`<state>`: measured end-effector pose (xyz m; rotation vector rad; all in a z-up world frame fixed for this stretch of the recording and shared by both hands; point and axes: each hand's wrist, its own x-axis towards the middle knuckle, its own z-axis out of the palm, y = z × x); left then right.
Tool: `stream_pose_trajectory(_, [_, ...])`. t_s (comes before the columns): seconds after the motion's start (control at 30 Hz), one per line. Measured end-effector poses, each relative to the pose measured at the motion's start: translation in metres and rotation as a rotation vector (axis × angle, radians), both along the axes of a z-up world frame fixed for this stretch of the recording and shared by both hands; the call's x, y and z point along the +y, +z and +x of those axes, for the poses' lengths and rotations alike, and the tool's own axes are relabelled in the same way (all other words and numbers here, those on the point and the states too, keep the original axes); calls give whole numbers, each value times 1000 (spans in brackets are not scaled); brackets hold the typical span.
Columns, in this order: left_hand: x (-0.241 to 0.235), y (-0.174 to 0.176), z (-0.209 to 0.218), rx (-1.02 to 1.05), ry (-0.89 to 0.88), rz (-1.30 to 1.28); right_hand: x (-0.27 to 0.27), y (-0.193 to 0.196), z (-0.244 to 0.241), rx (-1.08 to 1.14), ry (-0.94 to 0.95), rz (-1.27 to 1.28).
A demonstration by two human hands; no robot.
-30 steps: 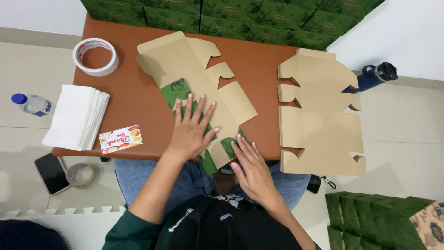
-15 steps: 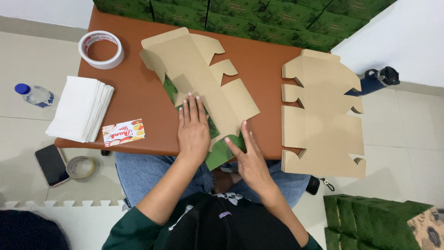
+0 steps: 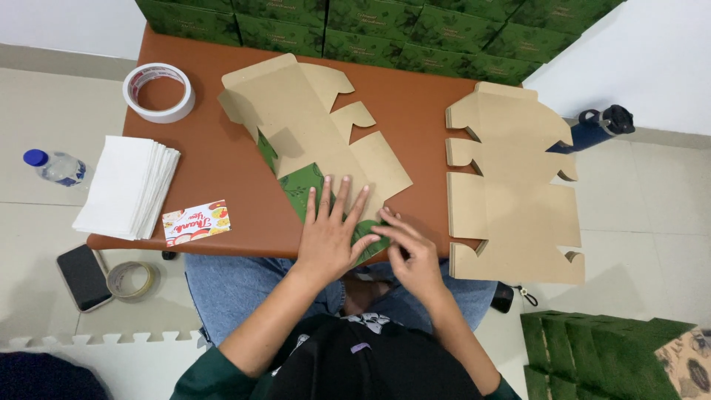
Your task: Folding cardboard templates into boxes and applying internal labels.
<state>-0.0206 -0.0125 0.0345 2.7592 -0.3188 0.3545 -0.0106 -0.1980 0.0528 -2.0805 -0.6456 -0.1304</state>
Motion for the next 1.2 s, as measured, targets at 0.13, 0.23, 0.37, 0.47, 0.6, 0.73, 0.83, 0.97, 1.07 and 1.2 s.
stream_pose_trajectory(0.13, [-1, 5, 0, 26, -4, 16, -5, -6, 15, -131, -259, -152])
stream_pose_trajectory(0.23, [-1, 2, 1, 5, 16, -22, 7, -6, 15, -127, -360, -330])
stream_pose_trajectory(0.37, [-2, 0, 0, -36, 32, -42, 22, 10, 6, -4, -310, -101])
stream_pose_trajectory(0.47, [-2, 0, 1, -48, 43, -55, 26, 10, 7, 126, -238, 163])
stream_pose_trajectory(0.6, [-1, -1, 2, -50, 41, -83, 24, 3, 10, 145, -108, 239])
stream_pose_trajectory(0.73, [1, 1, -1, -56, 61, -121, 15, 7, 13, 111, -51, -131])
stream_pose_trajectory(0.83, [1, 7, -3, -22, 68, -122, 16, 13, 15, 29, 71, -273])
stream_pose_trajectory(0.97, [0, -6, 1, 33, 70, -121, 21, 15, 28, -72, 167, -460])
stream_pose_trajectory(1.07, [-2, -15, 4, 63, 75, -80, 27, 11, 44, -87, 227, -516])
stream_pose_trajectory(1.2, [-3, -23, 7, 104, 75, -15, 43, 13, 71, -56, 272, -604])
